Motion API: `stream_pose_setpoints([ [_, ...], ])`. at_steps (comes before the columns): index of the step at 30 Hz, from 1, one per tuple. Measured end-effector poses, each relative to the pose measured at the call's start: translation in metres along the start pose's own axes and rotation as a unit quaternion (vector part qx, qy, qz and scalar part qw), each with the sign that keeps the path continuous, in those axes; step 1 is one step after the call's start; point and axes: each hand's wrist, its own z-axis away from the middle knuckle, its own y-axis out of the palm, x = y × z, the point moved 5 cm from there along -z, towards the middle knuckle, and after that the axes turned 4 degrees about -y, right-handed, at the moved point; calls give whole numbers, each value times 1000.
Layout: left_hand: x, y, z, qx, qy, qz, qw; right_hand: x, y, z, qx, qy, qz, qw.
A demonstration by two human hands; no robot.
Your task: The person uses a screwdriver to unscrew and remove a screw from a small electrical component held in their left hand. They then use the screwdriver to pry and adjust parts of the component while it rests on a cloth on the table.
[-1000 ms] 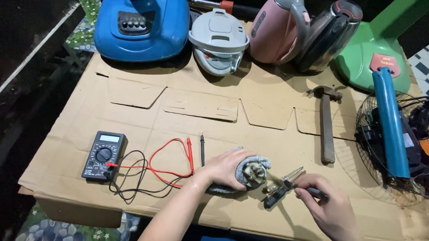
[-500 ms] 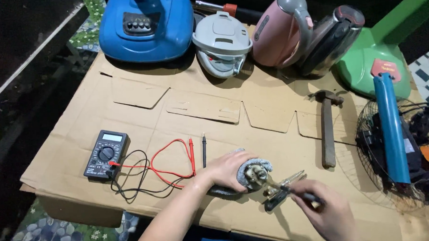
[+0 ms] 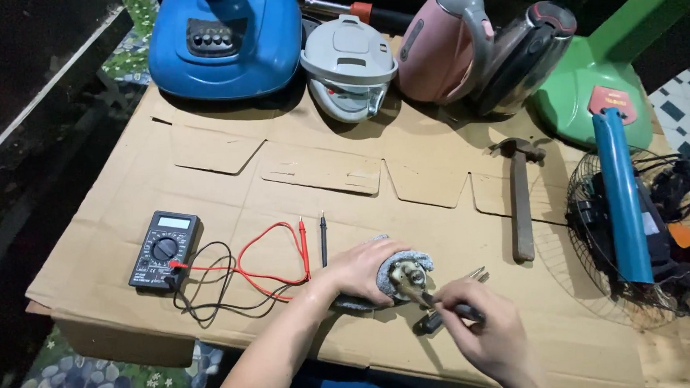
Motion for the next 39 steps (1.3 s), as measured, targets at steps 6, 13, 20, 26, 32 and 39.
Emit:
stream_pose_setpoints([
  [6,7,7,-1,12,-12,-42,999,-5,-4,7,35,-6,-22,999],
  [13,-12,-5,3,3,-14,-28,999,-93,-61,86,-114,178,106,972],
  [20,-5,-8,-1,19,-23,28,999,-196,-1,138,3,149,307,940],
  [26,3,-4,-4,45,-71,24,996,-154,27,109,-52,42,291,954],
  [32,16,4,-2,27,-47,-17,998,-116,80,80,155,-70,251,953],
  [39,12,2,1,-5,-28,-20,999,-106,51,71,50,-190,281,939],
])
